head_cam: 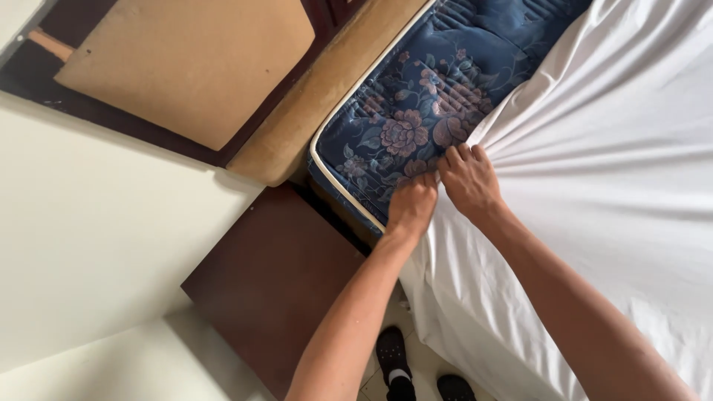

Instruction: The person spreads a white fitted sheet over a mattress, smoothing the surface and tucking the edges under the mattress at each corner. They move around the bed to ensure the sheet is tight and properly aligned with the headboard and sides.

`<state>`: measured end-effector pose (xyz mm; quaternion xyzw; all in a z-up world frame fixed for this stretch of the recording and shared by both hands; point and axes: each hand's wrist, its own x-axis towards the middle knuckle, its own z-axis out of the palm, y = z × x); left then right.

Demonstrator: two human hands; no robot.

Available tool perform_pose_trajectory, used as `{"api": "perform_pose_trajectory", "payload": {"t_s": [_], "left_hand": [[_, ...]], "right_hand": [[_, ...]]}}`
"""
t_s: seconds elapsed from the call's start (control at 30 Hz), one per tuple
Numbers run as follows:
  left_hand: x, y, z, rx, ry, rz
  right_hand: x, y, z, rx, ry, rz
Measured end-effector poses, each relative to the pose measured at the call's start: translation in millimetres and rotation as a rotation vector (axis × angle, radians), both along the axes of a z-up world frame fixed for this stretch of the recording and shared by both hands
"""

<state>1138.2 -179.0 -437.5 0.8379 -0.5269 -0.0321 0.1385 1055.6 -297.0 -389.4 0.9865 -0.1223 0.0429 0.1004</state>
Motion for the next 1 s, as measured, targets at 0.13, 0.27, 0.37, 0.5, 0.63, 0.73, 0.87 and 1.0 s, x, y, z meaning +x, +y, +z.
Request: {"api": "perform_pose_trajectory", "payload": {"t_s": [0.13,0.27,0.37,0.5,0.63,0.73,0.87,1.0], "left_hand": [[30.0,-2.4,15.7,-0.084,-0.218,-0.065],[49.4,-0.2,19.9,-0.076,-0.194,0.008],[52.6,4.5,14.3,0.027,-0.026,0.108],[52.3,18.0,17.8,0.147,0.117,0.196],[56.7,20.1,17.9,0.073,0.136,0.173],[59.6,25.0,7.3,0.089,0.415,0.171],[61.6,31.4,26.0,0.099,0.561,0.213],[80.2,36.8,41.6,0.044,0.466,0.259]], "right_hand": [[23.9,2.6,9.1,0.008,-0.025,-0.055],[50.8,6.3,-5.2,0.144,-0.025,-0.172],[55.5,7.4,-21.1,0.231,-0.016,-0.206],[50.4,11.5,-17.4,0.339,-0.098,-0.158],[55.4,0.2,-11.5,0.287,-0.081,-0.07],[58.6,-3.8,8.8,0.496,0.457,-0.28],[69.1,-7.9,-5.8,0.593,0.248,-0.158],[94.0,-1.8,-6.2,0.534,0.06,-0.026]]}}
